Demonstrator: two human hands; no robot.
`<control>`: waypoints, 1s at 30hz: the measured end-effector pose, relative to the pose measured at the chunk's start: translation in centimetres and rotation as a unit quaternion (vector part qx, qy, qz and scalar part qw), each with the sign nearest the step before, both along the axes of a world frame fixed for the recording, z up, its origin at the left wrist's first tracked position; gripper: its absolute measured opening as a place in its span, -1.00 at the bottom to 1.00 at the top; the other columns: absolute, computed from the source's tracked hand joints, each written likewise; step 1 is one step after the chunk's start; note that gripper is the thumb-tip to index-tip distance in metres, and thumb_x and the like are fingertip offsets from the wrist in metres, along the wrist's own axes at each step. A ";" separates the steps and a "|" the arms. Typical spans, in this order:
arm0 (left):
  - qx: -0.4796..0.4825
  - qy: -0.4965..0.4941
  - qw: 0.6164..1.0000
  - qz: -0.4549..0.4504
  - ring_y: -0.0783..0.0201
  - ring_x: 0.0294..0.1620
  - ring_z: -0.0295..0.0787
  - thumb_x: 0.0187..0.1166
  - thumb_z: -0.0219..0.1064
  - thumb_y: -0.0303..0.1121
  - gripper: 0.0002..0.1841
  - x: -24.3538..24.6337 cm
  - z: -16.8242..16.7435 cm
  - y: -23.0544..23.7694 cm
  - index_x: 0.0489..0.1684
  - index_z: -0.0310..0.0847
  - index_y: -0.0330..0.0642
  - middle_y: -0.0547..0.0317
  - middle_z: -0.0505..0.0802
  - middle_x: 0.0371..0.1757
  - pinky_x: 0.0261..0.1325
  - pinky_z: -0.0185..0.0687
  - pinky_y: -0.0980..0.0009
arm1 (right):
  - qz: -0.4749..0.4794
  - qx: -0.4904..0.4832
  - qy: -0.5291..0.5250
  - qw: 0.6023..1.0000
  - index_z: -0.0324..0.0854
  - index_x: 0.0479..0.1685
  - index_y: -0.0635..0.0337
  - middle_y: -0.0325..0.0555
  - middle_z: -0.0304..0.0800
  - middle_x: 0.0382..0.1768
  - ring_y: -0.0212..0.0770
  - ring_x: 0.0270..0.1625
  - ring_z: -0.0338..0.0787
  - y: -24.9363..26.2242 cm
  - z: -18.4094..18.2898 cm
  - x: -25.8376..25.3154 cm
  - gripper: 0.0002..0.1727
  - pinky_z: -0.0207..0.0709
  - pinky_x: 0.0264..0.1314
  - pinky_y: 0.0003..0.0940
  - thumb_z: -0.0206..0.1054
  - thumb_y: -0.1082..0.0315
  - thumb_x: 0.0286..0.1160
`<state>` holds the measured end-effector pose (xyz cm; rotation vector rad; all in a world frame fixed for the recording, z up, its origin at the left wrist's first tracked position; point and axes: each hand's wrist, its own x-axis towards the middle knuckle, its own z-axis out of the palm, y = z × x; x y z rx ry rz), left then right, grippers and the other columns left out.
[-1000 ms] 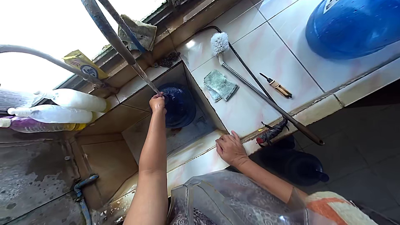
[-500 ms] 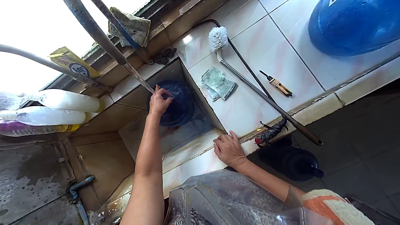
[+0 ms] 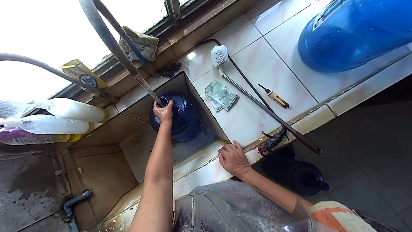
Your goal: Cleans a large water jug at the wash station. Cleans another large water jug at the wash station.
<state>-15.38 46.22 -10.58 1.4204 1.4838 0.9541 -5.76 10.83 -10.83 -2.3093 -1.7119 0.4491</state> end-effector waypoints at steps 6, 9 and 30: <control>-0.122 0.015 0.992 -0.041 -0.04 0.21 0.75 0.03 0.75 -0.32 -0.24 -1.1 11.3 2.3 0.35 0.58 -0.31 -0.22 0.78 0.17 0.26 0.68 -0.05 | 0.000 -0.009 0.013 1.000 0.83 0.05 0.03 0.03 0.87 0.02 0.06 0.26 0.81 -0.1 0.2 0.0 -0.55 0.07 0.77 0.32 0.01 0.09 0.69; -0.129 -0.043 0.984 -0.115 0.04 0.16 0.79 0.05 0.76 -0.31 -0.24 -2.6 16.9 1.3 0.37 0.56 -0.26 -0.15 0.80 0.17 0.19 0.76 0.03 | -0.055 -0.010 0.189 0.980 0.69 0.40 0.16 0.17 0.81 0.24 0.13 0.41 0.72 1.4 2.9 0.8 -0.52 0.08 0.79 0.28 0.29 0.12 0.59; -0.205 -0.402 0.892 -0.003 0.33 -0.30 0.84 0.57 -0.33 0.56 -0.22 -38.5 14.3 -5.4 -0.60 0.57 0.18 0.34 0.88 -0.37 -0.20 0.79 0.21 | -0.181 0.238 0.439 0.847 0.30 0.65 0.24 0.03 0.70 0.35 -0.19 0.35 0.75 12.1 21.6 -5.4 0.08 0.69 0.43 -0.16 0.79 0.11 -0.01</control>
